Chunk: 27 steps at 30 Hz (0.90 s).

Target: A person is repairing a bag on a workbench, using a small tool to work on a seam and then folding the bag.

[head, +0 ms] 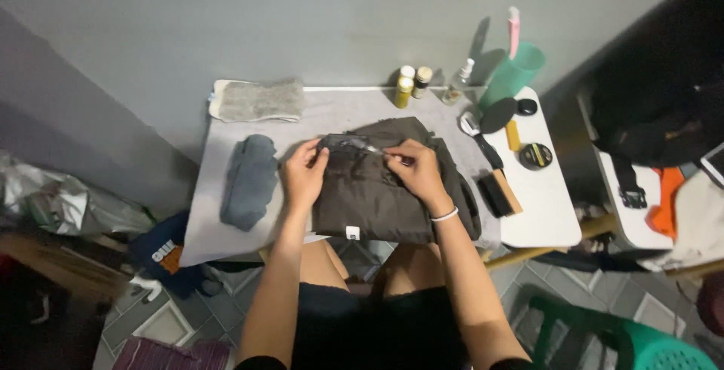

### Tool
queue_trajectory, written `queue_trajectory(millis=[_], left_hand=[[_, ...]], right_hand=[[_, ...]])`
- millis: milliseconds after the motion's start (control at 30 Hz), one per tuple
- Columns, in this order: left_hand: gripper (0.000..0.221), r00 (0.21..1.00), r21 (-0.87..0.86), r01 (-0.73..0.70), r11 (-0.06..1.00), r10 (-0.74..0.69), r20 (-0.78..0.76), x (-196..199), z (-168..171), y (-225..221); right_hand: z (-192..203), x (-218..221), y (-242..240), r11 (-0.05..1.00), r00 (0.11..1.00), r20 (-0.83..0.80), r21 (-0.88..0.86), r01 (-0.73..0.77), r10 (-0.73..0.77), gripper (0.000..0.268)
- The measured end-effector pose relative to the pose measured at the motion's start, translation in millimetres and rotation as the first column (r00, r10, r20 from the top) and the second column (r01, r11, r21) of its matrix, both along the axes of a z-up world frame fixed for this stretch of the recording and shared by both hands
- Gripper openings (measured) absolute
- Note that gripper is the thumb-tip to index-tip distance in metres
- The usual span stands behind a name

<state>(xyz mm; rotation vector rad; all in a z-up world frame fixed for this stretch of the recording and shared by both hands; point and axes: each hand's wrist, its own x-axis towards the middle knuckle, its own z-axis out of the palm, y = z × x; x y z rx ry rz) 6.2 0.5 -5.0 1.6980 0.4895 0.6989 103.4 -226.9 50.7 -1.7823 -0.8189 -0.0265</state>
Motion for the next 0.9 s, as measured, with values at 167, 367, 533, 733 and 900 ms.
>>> queue_trajectory(millis=[167, 367, 533, 733, 900], left_hand=[[0.028, 0.999, 0.02, -0.043, 0.999, 0.043, 0.021, 8, -17, 5], [0.025, 0.994, 0.024, -0.103, 0.994, 0.102, 0.036, -4, -4, -2], [0.025, 0.996, 0.034, -0.081, 0.996, 0.08, 0.043, -3, 6, -4], [0.025, 0.999, 0.071, -0.024, 0.997, 0.02, 0.047, 2, -12, 3], [0.026, 1.0, 0.034, -0.009, 0.999, 0.008, 0.027, 5, -14, -1]], right_hand=[[7, -2, -1, 0.997, 0.997, -0.004, -0.005, -0.083, 0.083, 0.021], [0, 0, 4, 0.99, 0.993, 0.0, -0.079, -0.119, 0.119, 0.019], [-8, 0, 1, 0.993, 0.994, -0.011, -0.037, -0.111, 0.111, 0.021], [-1, -1, 1, 0.999, 0.999, -0.017, 0.022, -0.041, 0.042, 0.019], [1, 2, -3, 1.0, 1.0, -0.012, 0.004, 0.014, -0.014, 0.017]])
